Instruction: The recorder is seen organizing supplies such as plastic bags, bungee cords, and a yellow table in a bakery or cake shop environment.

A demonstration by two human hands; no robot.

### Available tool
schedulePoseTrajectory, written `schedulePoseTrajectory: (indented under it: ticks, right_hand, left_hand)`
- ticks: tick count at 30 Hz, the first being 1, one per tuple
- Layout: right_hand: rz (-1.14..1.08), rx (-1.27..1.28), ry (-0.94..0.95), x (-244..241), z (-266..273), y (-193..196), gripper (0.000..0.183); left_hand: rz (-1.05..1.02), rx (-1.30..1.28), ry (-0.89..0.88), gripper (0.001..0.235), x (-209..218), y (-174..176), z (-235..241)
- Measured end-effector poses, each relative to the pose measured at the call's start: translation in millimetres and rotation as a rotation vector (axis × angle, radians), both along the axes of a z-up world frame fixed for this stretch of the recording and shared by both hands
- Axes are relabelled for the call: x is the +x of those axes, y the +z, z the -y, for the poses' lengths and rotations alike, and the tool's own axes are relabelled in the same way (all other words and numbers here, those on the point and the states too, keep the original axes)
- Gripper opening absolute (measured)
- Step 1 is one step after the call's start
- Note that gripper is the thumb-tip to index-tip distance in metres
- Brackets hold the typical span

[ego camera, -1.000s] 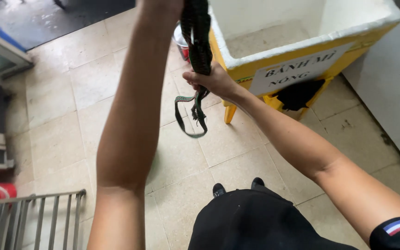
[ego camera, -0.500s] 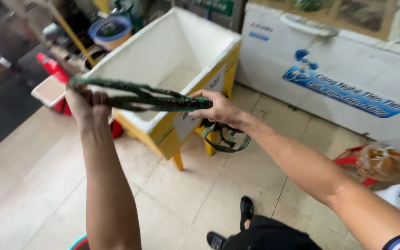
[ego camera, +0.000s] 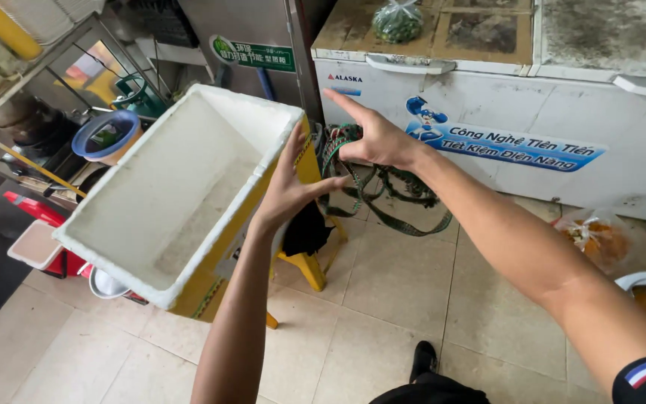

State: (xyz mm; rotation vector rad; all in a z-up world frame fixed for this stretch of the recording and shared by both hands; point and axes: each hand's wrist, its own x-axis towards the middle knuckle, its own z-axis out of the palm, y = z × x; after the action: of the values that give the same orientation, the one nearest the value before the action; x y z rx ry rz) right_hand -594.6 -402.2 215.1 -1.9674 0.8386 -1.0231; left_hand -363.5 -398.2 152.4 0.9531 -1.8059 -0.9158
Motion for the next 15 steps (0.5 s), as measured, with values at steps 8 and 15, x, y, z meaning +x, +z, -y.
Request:
schedulePoseTrajectory:
  ticks: [8, 15]
  right_hand:
    - [0.105, 0.17, 0.085, -118, 62, 25, 0.114]
    - [0.242, -0.065, 0.038, -164, 146, -13, 0.117]
  left_hand:
    - [0.016, -0.034, -0.277, 0.093, -157, 32, 89]
    - [-0.08, 0.179, -0.087, 0.036, -204, -16, 151]
